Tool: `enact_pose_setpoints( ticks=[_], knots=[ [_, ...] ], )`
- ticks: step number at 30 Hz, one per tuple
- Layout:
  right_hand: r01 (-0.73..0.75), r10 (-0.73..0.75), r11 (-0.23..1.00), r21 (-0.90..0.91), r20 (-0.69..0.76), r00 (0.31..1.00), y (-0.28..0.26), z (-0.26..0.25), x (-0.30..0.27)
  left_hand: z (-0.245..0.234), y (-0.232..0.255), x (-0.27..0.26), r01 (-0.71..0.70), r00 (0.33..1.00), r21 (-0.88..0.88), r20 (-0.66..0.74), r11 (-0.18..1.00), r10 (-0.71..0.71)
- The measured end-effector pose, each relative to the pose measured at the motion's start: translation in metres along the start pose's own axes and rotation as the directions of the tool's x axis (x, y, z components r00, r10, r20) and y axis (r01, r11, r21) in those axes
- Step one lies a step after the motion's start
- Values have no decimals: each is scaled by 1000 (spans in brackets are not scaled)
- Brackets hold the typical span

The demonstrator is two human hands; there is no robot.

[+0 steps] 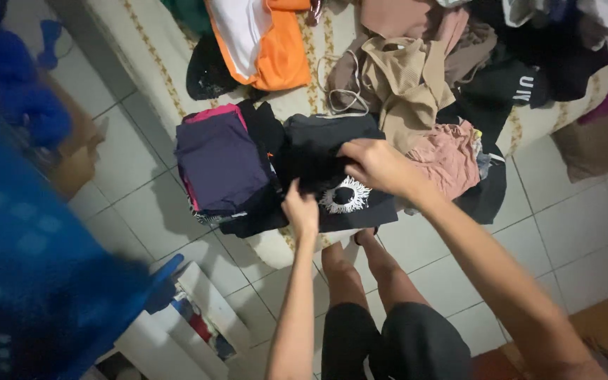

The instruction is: The person folds several garments on a bed, including a black bra, a pink top, a brown top, and a beige top. Each item is unfolded, smoothed, and folded into a neat stack on the bed.

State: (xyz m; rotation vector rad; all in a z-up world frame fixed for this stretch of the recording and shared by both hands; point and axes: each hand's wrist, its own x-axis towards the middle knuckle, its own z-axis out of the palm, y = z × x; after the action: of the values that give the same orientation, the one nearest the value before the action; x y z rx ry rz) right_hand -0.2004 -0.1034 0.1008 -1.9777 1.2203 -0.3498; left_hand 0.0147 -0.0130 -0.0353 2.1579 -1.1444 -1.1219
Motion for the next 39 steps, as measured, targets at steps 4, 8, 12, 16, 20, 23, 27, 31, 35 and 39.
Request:
enact_pose_setpoints(
  ticks=[4, 8, 12, 16, 20, 23, 27, 31, 35, 39],
  knots=[
    [-37, 20, 997, 65, 245, 969, -14, -24, -11, -61, 48, 5, -130, 987, 6, -95, 991, 130],
    [108, -59, 990, -94, 413, 909, -15, -12, -20, -108, 110, 12, -417, 905, -2, 92, 909, 415],
    [320, -301, 797, -512, 123, 946, -20, -28, -7, -99, 100, 39, -686, 583, 69, 648, 725, 491],
    [338, -355, 780, -526, 73, 932, -42, -56, 11, -129, 182, 34, -743, 424, 50, 806, 667, 412],
    [343, -267, 902, -264, 284, 921, -8, -41, 18, -142, 220, 35, -783, 362, 101, 876, 613, 318],
    [347, -250, 891, -294, 320, 914, -10, -40, 23, -148, 236, 27, -801, 291, 53, 905, 597, 310],
    [327, -217, 828, -455, 278, 936, -48, -61, 24, -142, 239, 23, -829, 185, -26, 930, 559, 318],
    [402, -325, 861, -311, 270, 906, -23, -53, 18, -142, 238, 23, -758, 188, -18, 951, 653, 245],
    [320, -304, 902, -288, 101, 947, -6, -67, 9, -134, 215, 42, -861, 234, -41, 852, 507, 468],
    [192, -384, 832, -521, -291, 876, -10, -77, -17, -131, 212, 42, -996, 85, 58, 468, 65, 880]
  ],
)
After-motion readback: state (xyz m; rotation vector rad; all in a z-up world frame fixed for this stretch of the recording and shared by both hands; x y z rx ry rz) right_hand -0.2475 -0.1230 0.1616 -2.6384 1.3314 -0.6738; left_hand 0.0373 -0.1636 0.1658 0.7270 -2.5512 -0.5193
